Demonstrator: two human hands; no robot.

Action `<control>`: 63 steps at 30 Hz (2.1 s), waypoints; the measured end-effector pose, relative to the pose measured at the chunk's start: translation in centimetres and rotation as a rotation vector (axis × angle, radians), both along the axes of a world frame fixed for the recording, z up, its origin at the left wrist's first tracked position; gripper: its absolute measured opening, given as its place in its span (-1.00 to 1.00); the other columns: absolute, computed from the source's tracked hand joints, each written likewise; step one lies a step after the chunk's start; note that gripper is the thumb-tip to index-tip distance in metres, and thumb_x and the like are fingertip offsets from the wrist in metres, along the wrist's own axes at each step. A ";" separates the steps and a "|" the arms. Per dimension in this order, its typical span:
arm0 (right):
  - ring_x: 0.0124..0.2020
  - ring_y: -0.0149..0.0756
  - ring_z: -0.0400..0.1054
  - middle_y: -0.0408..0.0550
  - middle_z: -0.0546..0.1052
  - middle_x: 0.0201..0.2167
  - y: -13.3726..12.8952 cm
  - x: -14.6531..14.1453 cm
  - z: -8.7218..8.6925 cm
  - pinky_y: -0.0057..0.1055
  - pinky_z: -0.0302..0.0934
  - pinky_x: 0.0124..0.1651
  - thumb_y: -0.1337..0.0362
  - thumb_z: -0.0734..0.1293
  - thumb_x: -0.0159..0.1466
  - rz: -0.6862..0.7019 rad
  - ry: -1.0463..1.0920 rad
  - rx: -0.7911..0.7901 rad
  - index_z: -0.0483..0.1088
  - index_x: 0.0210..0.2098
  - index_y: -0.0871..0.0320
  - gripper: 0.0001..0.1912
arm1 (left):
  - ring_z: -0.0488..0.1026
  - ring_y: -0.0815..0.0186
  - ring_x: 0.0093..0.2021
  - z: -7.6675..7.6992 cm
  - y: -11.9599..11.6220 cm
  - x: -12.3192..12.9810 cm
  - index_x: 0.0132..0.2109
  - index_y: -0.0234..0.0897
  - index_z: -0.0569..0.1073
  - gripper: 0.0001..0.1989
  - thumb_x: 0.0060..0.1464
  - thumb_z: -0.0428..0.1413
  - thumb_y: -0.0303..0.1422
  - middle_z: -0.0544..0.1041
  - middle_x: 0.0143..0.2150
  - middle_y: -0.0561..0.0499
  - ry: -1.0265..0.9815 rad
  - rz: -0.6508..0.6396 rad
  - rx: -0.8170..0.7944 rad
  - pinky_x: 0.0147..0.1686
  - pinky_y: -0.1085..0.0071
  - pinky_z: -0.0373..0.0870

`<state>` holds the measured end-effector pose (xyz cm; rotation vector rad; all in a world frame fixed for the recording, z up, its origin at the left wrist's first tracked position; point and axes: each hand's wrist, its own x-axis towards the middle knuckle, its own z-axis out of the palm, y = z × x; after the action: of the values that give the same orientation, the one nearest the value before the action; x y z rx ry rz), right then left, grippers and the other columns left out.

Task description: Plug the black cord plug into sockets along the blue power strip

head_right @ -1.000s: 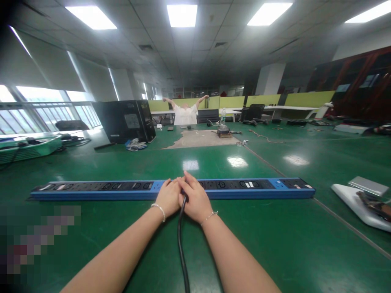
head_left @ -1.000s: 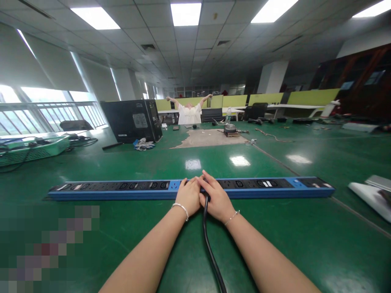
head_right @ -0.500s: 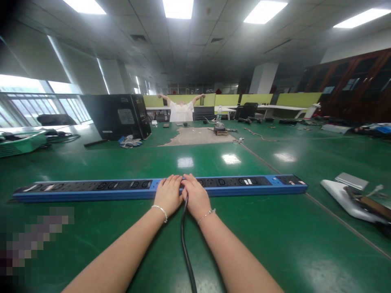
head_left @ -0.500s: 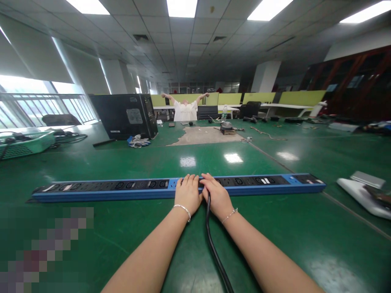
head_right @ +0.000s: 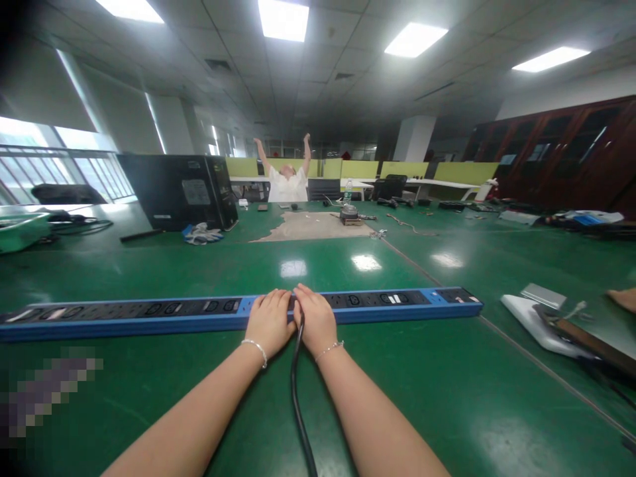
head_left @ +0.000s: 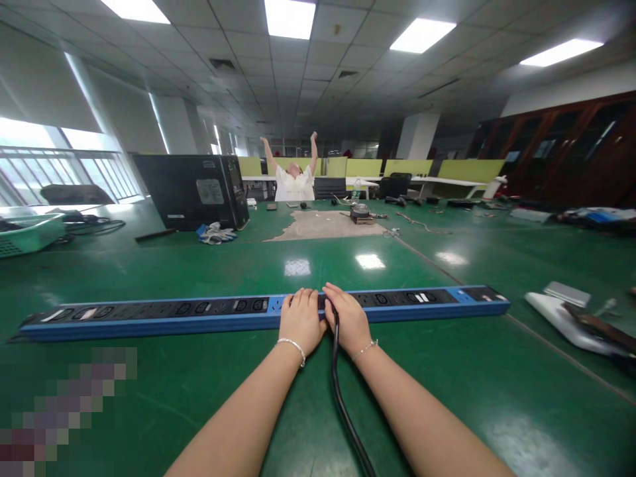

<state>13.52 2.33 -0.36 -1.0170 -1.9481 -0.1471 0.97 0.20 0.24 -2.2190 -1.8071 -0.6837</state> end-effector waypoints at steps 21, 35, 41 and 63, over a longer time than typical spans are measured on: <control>0.02 -0.26 0.36 -0.02 0.50 -0.03 0.1 0.0 0.1 -0.20 0.17 0.11 0.37 0.13 0.28 -0.114 -0.112 -0.092 0.41 -0.03 0.11 -0.66 | 0.24 0.09 0.17 -0.1 0.0 0.1 0.11 -0.38 0.32 -0.52 0.05 0.02 -0.28 0.40 0.12 -0.19 -0.031 0.000 0.012 0.17 0.11 0.05; -0.07 -0.31 0.41 -0.07 0.53 -0.08 -0.1 -0.4 -0.1 -0.29 0.13 0.08 0.32 0.16 0.27 -0.178 -0.045 -0.080 0.41 -0.05 0.10 -0.69 | 0.23 0.10 0.18 -0.4 0.1 0.0 0.12 -0.37 0.31 -0.53 0.06 0.00 -0.30 0.39 0.13 -0.19 -0.016 0.009 0.022 0.16 0.12 0.03; -0.02 -0.28 0.38 -0.07 0.52 -0.06 -0.2 -0.4 0.2 -0.28 0.13 0.07 0.32 0.16 0.26 -0.181 -0.061 -0.115 0.40 -0.04 0.12 -0.68 | 0.24 0.10 0.16 -0.2 0.1 0.1 0.11 -0.37 0.32 -0.56 0.10 -0.06 -0.30 0.41 0.11 -0.17 -0.017 0.016 0.027 0.15 0.14 0.04; -0.10 -0.28 0.43 -0.09 0.55 -0.11 0.0 -1.1 -0.3 -0.18 0.07 0.14 0.31 0.13 0.29 -0.159 0.129 -0.129 0.44 -0.12 0.09 -0.71 | 0.31 0.09 0.10 -0.5 0.3 0.1 0.05 -0.39 0.37 -0.59 0.10 -0.05 -0.29 0.46 0.05 -0.19 -0.017 0.024 0.108 0.11 0.15 0.08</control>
<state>12.41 2.29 -0.66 -1.2361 -1.7774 -0.0435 1.11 0.47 -0.29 -2.1249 -1.7581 -0.7788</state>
